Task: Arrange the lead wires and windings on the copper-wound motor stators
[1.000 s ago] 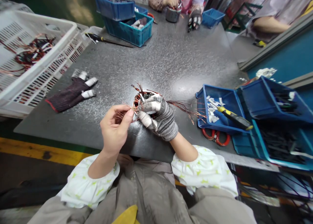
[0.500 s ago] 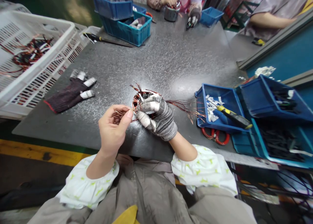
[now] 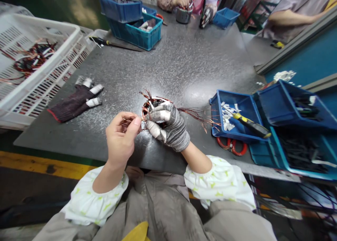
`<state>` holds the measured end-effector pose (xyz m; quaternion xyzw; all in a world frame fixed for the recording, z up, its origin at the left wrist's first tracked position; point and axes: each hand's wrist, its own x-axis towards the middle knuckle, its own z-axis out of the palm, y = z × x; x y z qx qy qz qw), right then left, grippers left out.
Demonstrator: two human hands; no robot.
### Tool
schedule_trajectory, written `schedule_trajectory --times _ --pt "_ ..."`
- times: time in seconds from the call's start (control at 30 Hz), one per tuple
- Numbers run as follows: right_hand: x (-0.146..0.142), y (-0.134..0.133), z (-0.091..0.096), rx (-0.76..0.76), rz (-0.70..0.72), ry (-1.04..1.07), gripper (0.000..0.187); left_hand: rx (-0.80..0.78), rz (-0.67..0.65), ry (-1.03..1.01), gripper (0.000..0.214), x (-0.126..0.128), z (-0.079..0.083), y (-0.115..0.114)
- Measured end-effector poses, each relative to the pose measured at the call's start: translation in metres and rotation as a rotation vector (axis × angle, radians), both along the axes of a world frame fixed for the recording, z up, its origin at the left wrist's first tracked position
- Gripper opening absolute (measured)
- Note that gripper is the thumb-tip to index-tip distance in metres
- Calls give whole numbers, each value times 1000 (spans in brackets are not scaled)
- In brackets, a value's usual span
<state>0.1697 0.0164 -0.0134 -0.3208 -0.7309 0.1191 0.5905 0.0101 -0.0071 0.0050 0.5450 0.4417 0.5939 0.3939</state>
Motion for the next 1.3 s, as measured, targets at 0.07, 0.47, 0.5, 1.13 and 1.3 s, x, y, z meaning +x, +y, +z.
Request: schedule_trajectory --times 0.07,0.47,0.5,1.13,1.3 --pt "-1 -1 1 0 0 9 8 4 0 0 28 0 0 0" --pt "-1 1 1 3 31 20 9 -15 -28 -17 36 1 4 4" --pt "-1 1 0 7 30 17 8 -11 -26 -16 35 1 3 5" --pt "5 5 -1 -173 141 93 6 14 15 -209 21 3 -8 4" --pt "9 6 -3 -255 165 51 21 -38 -44 -295 24 0 -7 7"
